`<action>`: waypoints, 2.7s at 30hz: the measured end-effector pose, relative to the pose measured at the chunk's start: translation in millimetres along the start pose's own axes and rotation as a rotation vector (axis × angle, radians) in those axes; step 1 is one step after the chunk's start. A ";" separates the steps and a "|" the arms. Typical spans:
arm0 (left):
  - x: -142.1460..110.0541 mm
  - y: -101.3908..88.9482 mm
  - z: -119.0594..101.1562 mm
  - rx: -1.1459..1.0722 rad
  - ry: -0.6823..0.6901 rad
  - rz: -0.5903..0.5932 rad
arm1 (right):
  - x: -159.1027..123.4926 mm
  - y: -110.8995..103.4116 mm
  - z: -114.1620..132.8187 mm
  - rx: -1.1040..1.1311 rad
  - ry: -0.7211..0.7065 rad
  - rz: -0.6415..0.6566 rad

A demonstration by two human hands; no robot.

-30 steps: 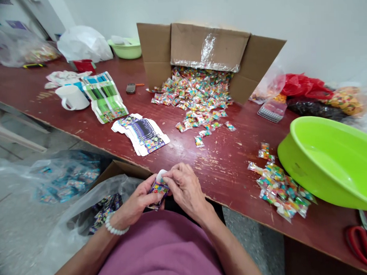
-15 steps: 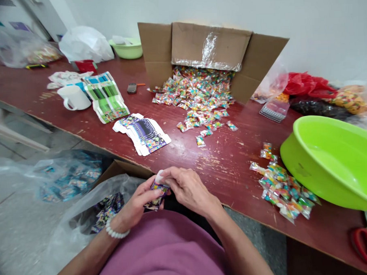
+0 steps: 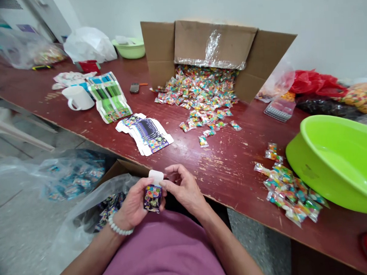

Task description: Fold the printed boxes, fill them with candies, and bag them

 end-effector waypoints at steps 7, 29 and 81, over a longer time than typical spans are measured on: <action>-4.6 12.0 2.8 0.086 0.017 0.037 | 2.2 17.2 -7.4 0.292 0.166 0.136; -0.4 10.2 -1.3 0.049 -0.010 0.009 | 8.4 18.1 -3.9 0.252 0.107 0.116; 65.6 5.1 -121.1 2.188 0.785 -0.667 | 54.1 18.0 -46.2 -0.566 -0.483 -0.116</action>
Point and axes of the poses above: each hand's wrist, its own x-axis towards the middle knuckle, its own y-axis out of the palm, z = x × y, the point moved 4 cm from there along x, towards the middle knuckle, and after that the axes turned 3 degrees about -x, right-handed, at the moved point
